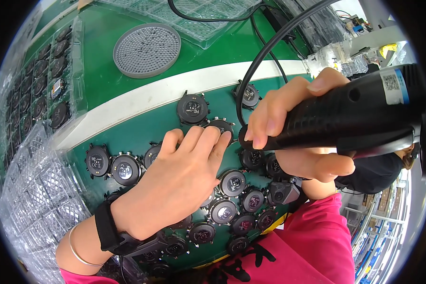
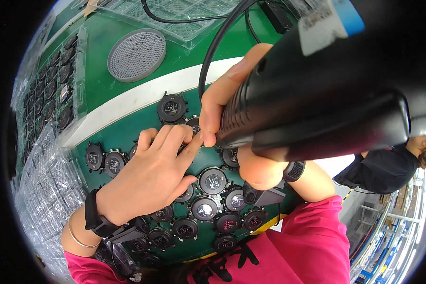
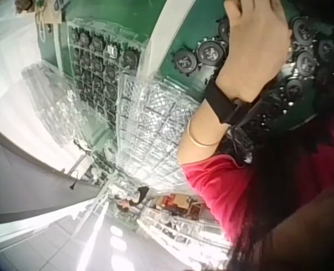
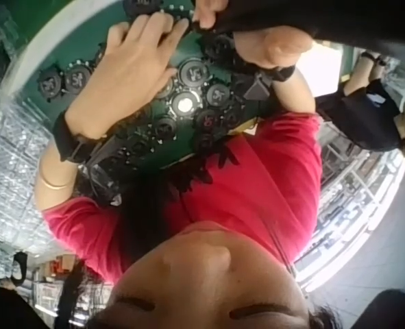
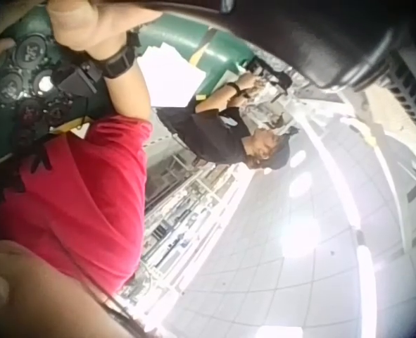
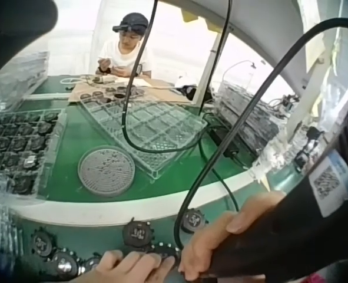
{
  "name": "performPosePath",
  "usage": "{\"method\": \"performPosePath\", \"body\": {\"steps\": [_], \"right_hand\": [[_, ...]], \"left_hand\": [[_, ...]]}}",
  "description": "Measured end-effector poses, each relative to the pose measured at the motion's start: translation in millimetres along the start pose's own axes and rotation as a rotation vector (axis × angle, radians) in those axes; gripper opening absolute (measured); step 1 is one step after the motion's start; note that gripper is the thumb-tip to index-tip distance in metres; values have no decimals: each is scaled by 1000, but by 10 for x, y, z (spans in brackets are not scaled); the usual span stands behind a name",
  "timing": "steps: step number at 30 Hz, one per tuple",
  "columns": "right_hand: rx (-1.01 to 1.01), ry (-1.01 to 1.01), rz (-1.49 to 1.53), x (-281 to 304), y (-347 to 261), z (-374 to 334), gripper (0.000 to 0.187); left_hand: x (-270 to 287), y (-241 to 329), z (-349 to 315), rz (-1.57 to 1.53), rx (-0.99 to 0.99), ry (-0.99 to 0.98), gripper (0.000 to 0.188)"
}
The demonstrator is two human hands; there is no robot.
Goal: The person uses a power screwdriver to drive screws into the back of several smartwatches, moving from one to the next across the table.
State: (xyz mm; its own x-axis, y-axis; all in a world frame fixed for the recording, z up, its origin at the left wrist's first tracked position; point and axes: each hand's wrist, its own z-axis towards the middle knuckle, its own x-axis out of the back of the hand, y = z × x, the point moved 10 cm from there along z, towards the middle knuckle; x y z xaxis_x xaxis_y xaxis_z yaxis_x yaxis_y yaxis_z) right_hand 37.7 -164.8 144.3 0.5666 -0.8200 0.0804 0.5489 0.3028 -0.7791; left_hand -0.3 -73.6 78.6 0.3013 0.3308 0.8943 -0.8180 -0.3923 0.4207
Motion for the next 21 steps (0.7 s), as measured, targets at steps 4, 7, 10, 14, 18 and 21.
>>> {"method": "performPosePath", "body": {"steps": [4,7,10,14,18,21], "right_hand": [[-8,21,-12,4,6,-11,89],[-14,64,-36,24,-4,-43,87],[-18,110,-61,71,16,-44,86],[4,177,-99,121,34,-32,84],[56,228,-127,166,-42,-36,83],[-123,555,-254,462,83,-184,82]], "left_hand": [[-5,2,-5,-13,5,-4,61],[-14,13,-9,-37,6,-1,59],[-9,-8,-8,-43,0,4,58],[19,-13,-13,-4,-10,15,58],[-13,-15,-10,-29,-8,11,63],[-47,-4,-12,-54,-12,-4,66]]}}
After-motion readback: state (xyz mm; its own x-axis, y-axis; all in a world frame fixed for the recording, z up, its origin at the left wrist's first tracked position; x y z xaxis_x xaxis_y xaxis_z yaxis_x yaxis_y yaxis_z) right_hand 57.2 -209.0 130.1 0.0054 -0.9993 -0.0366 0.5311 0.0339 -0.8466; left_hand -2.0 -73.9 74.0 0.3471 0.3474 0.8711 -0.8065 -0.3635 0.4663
